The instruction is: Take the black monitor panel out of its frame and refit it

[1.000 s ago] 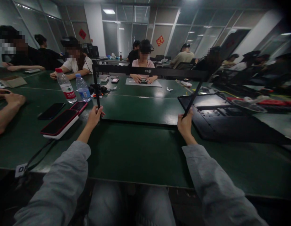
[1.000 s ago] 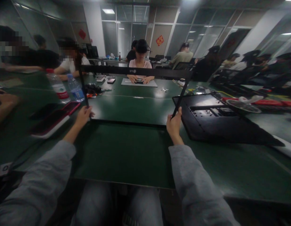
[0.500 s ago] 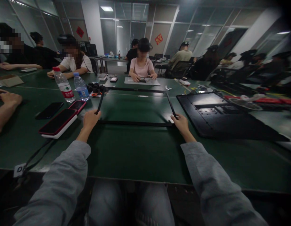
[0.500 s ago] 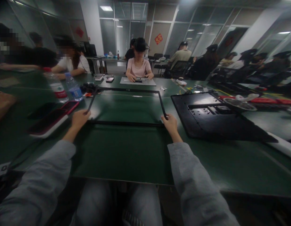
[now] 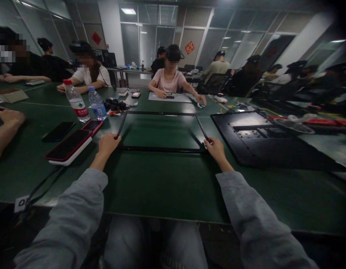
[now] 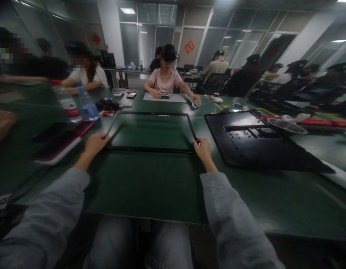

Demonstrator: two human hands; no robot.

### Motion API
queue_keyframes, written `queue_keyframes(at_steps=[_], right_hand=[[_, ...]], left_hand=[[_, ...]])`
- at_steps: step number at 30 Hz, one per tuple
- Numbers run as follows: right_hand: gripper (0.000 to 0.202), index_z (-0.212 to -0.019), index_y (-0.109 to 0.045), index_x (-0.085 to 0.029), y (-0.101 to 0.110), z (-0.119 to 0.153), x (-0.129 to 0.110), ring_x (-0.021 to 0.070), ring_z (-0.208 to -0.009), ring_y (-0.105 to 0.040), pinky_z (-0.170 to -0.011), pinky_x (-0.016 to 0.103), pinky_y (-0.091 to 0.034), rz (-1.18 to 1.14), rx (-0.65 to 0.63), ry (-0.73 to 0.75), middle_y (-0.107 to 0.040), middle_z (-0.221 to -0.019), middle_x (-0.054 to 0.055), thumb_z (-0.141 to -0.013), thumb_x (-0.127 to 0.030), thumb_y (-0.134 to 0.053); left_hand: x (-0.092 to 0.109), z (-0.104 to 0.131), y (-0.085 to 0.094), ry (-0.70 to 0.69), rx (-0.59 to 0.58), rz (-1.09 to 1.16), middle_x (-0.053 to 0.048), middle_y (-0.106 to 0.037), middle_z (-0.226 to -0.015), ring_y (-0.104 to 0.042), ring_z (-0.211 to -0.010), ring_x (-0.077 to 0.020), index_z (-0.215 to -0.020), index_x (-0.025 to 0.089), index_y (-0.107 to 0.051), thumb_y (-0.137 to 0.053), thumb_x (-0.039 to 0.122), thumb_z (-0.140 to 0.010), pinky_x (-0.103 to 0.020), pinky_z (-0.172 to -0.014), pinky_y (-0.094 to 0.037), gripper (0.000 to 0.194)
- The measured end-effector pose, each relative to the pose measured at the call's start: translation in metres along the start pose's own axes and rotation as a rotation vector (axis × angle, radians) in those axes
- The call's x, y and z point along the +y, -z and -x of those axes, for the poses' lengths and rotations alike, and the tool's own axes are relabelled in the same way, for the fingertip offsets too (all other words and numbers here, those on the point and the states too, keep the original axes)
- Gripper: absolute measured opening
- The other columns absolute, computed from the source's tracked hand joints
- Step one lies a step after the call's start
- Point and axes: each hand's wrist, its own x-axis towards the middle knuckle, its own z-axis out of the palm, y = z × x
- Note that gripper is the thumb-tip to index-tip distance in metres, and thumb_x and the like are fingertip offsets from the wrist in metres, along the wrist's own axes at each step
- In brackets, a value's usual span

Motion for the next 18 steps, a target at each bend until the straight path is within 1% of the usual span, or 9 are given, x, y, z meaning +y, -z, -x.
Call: queue_keyframes(at_steps=[3, 6, 11, 18], right_hand=[[0.045, -0.107, -0.079, -0.013, -0.0001, 0.0, -0.0002, 0.0277, -0.091, -0.062, -0.092, 0.044, -0.051, 0.043, 0.008, -0.002, -0.07, -0.093, 0.014, -0.088, -0.048, -0.059], [0.043, -0.105, -0.08, -0.013, -0.0002, 0.0002, -0.0011, 0.0291, -0.094, -0.062, -0.094, 0.043, -0.051, 0.05, -0.014, -0.026, -0.067, -0.089, 0.013, -0.087, -0.047, -0.061], [0.043, -0.104, -0.081, -0.013, 0.0001, -0.0007, -0.0025, 0.0305, -0.092, -0.062, -0.095, 0.047, -0.051, 0.068, -0.018, -0.025, -0.065, -0.083, 0.013, -0.086, -0.048, -0.062], [0.038, -0.103, -0.081, -0.013, -0.0037, -0.0027, 0.0021, 0.0309, -0.097, -0.062, -0.098, 0.046, -0.05, 0.139, -0.062, -0.039, -0.067, -0.087, 0.014, -0.085, -0.04, -0.061]], left_hand=[[0.0012, 0.0005, -0.0003, -0.008, -0.022, -0.034, -0.017, -0.074, -0.122, -0.068, -0.112, -0.0341, -0.113, 0.021, -0.08, -0.044, 0.052, -0.098, -0.041, -0.091, -0.054, 0.05], [0.0013, -0.0001, -0.0019, -0.029, -0.019, -0.051, -0.019, -0.072, -0.121, -0.068, -0.11, -0.035, -0.112, 0.019, -0.08, -0.044, 0.051, -0.099, -0.042, -0.089, -0.054, 0.05], [-0.0009, -0.0025, -0.0052, -0.056, -0.018, -0.054, -0.02, -0.07, -0.119, -0.068, -0.106, -0.0353, -0.11, 0.02, -0.08, -0.042, 0.053, -0.1, -0.043, -0.086, -0.054, 0.051], [-0.0003, -0.0045, -0.0044, -0.063, -0.048, -0.084, -0.021, -0.069, -0.123, -0.068, -0.11, -0.0382, -0.116, 0.018, -0.079, -0.043, 0.053, -0.099, -0.045, -0.087, -0.055, 0.053]])
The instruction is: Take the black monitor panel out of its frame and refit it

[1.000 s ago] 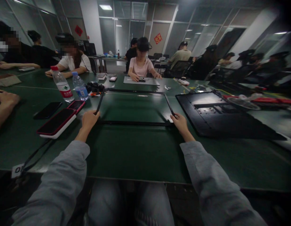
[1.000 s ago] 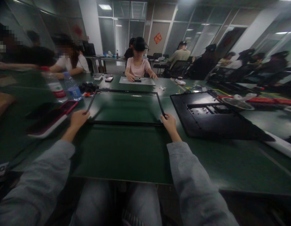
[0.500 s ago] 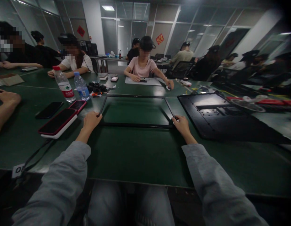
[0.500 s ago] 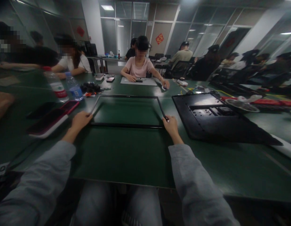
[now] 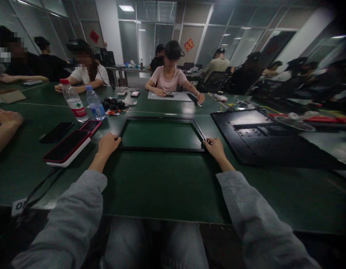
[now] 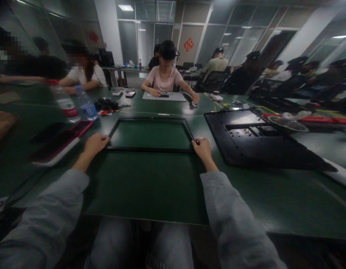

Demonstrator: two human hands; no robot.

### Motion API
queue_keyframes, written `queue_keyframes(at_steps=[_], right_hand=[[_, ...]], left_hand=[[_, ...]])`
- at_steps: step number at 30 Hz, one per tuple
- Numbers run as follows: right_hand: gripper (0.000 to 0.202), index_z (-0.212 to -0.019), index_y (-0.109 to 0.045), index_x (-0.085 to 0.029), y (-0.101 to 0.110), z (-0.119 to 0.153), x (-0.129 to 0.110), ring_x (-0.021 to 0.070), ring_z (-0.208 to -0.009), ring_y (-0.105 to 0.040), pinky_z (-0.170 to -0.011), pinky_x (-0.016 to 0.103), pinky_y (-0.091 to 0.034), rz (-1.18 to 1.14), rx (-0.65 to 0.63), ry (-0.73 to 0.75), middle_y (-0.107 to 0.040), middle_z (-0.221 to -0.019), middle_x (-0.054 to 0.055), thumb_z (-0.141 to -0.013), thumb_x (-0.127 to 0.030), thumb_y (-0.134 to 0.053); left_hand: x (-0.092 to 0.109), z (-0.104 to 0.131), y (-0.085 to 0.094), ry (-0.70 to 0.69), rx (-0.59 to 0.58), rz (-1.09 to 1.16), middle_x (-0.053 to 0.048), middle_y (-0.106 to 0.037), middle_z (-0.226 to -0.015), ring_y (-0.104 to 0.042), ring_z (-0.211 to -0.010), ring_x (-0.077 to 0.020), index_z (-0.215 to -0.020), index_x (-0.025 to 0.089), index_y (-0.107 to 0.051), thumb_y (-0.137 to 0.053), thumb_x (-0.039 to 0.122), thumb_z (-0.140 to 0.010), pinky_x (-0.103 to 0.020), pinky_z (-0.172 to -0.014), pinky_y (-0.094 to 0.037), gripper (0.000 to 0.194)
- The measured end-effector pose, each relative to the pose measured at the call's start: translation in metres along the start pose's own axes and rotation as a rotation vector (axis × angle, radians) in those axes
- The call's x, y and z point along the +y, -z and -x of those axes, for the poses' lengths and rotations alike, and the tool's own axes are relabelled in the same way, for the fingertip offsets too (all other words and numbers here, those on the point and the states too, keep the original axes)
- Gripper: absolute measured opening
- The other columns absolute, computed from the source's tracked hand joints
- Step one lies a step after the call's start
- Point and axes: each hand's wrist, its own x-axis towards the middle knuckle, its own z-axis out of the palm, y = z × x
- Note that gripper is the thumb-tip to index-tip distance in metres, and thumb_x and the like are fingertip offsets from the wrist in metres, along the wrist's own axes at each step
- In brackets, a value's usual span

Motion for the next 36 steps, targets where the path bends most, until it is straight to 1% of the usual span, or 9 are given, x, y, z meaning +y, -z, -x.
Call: queue_keyframes(at_steps=[11, 14, 17, 20, 24, 26, 28, 32, 36], right_hand=[[0.037, -0.105, -0.08, -0.011, -0.001, -0.001, 0.002, 0.0314, -0.098, -0.063, -0.097, 0.047, -0.051, -0.019, 0.002, 0.007, -0.066, -0.089, 0.014, -0.082, -0.036, -0.066], [0.039, -0.108, -0.079, -0.011, 0.0, -0.002, 0.002, 0.0307, -0.098, -0.063, -0.097, 0.047, -0.051, -0.025, -0.02, 0.007, -0.066, -0.089, 0.013, -0.083, -0.038, -0.065], [0.048, -0.118, -0.076, -0.013, -0.001, -0.005, 0.007, 0.0306, -0.1, -0.062, -0.096, 0.046, -0.05, -0.05, -0.06, 0.048, -0.065, -0.09, 0.011, -0.082, -0.043, -0.066], [0.057, -0.127, -0.072, -0.016, -0.003, -0.006, 0.014, 0.0281, -0.095, -0.06, -0.095, 0.046, -0.051, -0.071, -0.086, 0.091, -0.065, -0.096, 0.01, -0.075, -0.038, -0.066], [0.061, -0.129, -0.072, -0.018, -0.003, -0.004, 0.015, 0.0245, -0.085, -0.059, -0.094, 0.045, -0.052, -0.091, -0.055, 0.115, -0.066, -0.099, 0.01, -0.071, -0.028, -0.059], [0.059, -0.128, -0.073, -0.016, -0.002, -0.002, 0.01, 0.0243, -0.084, -0.06, -0.093, 0.045, -0.052, -0.089, -0.015, 0.107, -0.067, -0.101, 0.011, -0.072, -0.026, -0.056], [0.057, -0.126, -0.075, -0.014, 0.0, 0.001, 0.005, 0.0236, -0.082, -0.061, -0.091, 0.044, -0.052, -0.096, 0.014, 0.088, -0.069, -0.102, 0.013, -0.074, -0.025, -0.055], [0.052, -0.121, -0.077, -0.016, 0.004, 0.003, 0.001, 0.0227, -0.083, -0.064, -0.087, 0.041, -0.053, -0.156, 0.079, 0.023, -0.074, -0.107, 0.012, -0.074, -0.025, -0.055], [0.05, -0.118, -0.078, -0.016, 0.005, 0.003, 0.005, 0.0246, -0.088, -0.067, -0.088, 0.041, -0.054, -0.254, 0.113, -0.082, -0.077, -0.107, 0.012, -0.073, -0.028, -0.06]], left_hand=[[-0.003, -0.001, -0.002, 0.004, 0.016, 0.015, -0.019, -0.071, -0.119, -0.069, -0.104, -0.0353, -0.113, 0.021, -0.081, -0.045, 0.055, -0.099, -0.042, -0.085, -0.055, 0.051], [-0.004, -0.004, -0.004, 0.005, 0.023, 0.093, -0.02, -0.071, -0.121, -0.069, -0.108, -0.0368, -0.119, 0.02, -0.079, -0.039, 0.053, -0.101, -0.046, -0.091, -0.054, 0.055], [-0.004, -0.009, -0.006, -0.005, 0.052, 0.227, -0.022, -0.066, -0.134, -0.064, -0.122, -0.0356, -0.135, 0.014, -0.071, -0.039, 0.053, -0.102, -0.047, -0.105, -0.05, 0.06], [-0.001, -0.011, -0.007, -0.106, 0.053, 0.358, -0.021, -0.055, -0.151, -0.055, -0.138, -0.0335, -0.148, 0.012, -0.06, -0.044, 0.061, -0.099, -0.046, -0.117, -0.042, 0.071], [0.008, -0.002, -0.002, -0.326, -0.106, 0.362, -0.015, -0.046, -0.163, -0.04, -0.15, -0.0402, -0.151, 0.026, -0.058, -0.066, 0.074, -0.081, -0.057, -0.119, -0.037, 0.085], [0.014, 0.005, 0.002, -0.383, -0.19, 0.337, -0.015, -0.05, -0.16, -0.041, -0.149, -0.0427, -0.148, 0.03, -0.062, -0.075, 0.073, -0.074, -0.061, -0.116, -0.038, 0.086], [0.019, 0.009, 0.005, -0.41, -0.228, 0.33, -0.013, -0.056, -0.155, -0.045, -0.145, -0.0423, -0.136, 0.031, -0.071, -0.079, 0.07, -0.073, -0.062, -0.114, -0.039, 0.074], [0.025, 0.009, 0.008, -0.4, -0.183, 0.382, -0.012, -0.071, -0.132, -0.06, -0.127, -0.0352, -0.1, 0.026, -0.079, -0.077, 0.065, -0.077, -0.05, -0.105, -0.048, 0.046], [0.028, 0.007, 0.006, -0.361, -0.16, 0.422, -0.011, -0.075, -0.112, -0.067, -0.109, -0.0316, -0.095, 0.024, -0.076, -0.076, 0.066, -0.078, -0.043, -0.089, -0.053, 0.045]])
